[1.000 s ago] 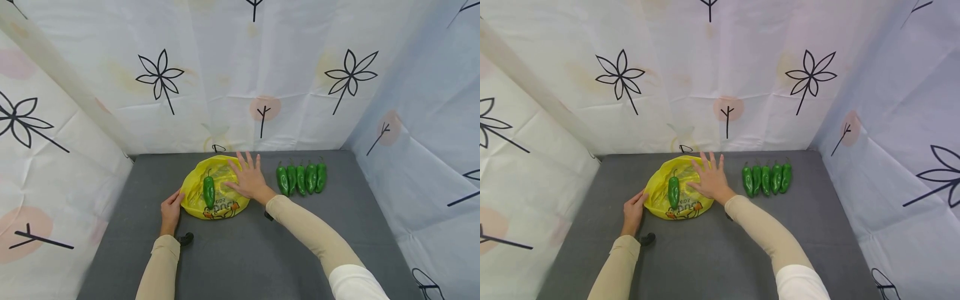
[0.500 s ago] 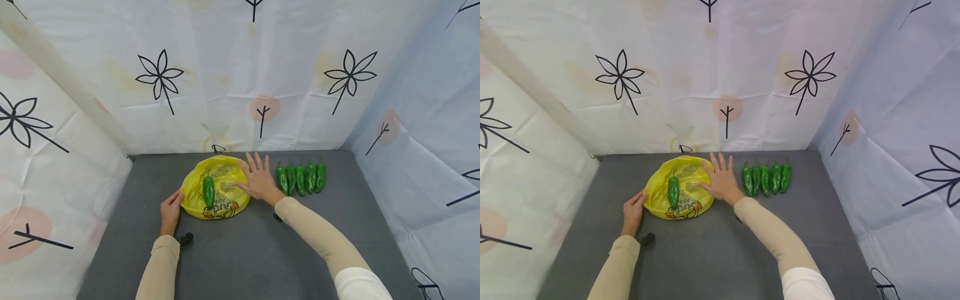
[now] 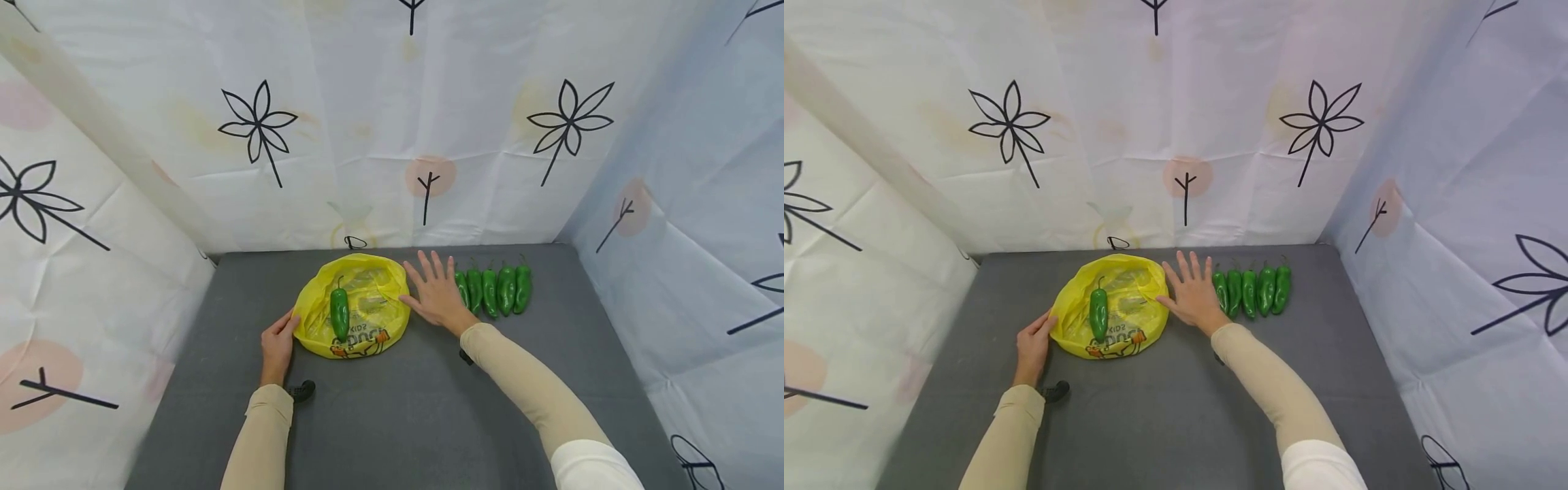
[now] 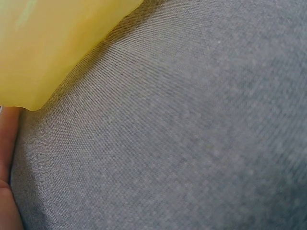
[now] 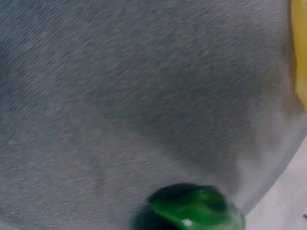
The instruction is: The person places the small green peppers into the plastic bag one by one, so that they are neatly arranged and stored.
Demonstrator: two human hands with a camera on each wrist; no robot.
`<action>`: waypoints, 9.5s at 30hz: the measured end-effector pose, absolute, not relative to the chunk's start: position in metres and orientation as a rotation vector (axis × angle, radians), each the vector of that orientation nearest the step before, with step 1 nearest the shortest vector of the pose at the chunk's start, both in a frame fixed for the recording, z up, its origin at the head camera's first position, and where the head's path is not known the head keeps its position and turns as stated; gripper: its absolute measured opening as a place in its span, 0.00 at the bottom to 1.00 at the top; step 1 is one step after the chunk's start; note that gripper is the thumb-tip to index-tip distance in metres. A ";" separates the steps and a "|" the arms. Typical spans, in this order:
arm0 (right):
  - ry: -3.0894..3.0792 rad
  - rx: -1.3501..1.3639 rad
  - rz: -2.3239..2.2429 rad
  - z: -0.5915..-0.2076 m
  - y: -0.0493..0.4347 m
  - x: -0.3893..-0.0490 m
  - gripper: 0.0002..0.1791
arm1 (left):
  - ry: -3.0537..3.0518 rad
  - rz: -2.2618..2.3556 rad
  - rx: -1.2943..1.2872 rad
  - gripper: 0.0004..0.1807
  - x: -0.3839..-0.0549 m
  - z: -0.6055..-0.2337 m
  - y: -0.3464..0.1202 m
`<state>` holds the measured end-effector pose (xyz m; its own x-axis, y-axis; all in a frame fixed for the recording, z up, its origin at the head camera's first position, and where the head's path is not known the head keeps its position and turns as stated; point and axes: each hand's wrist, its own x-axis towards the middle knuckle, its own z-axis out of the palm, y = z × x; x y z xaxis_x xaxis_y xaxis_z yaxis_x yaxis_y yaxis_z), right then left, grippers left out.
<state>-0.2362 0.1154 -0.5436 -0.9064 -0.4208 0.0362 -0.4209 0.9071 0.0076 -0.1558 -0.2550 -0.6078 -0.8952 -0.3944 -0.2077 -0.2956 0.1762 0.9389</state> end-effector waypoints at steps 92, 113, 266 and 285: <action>-3.182 0.103 0.910 -0.525 0.168 -0.244 0.29 | -2.341 -1.849 0.692 0.31 -0.154 -0.609 -0.254; -3.069 0.136 1.144 -0.507 0.173 -0.249 0.31 | -2.345 -1.826 0.710 0.32 -0.153 -0.606 -0.252; -3.112 0.289 1.635 -0.532 -0.006 -0.230 0.29 | -2.334 -1.847 0.690 0.30 -0.155 -0.606 -0.254; -3.230 0.618 1.391 -0.523 0.000 -0.230 0.29 | -2.319 -1.851 0.671 0.31 -0.155 -0.611 -0.256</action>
<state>-0.2299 0.0004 -0.5232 -0.8520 -0.4613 -0.2476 -0.1369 0.6529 -0.7450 -0.1548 -0.2557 -0.6105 -0.8979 -0.3961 -0.1921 -0.2752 0.1646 0.9472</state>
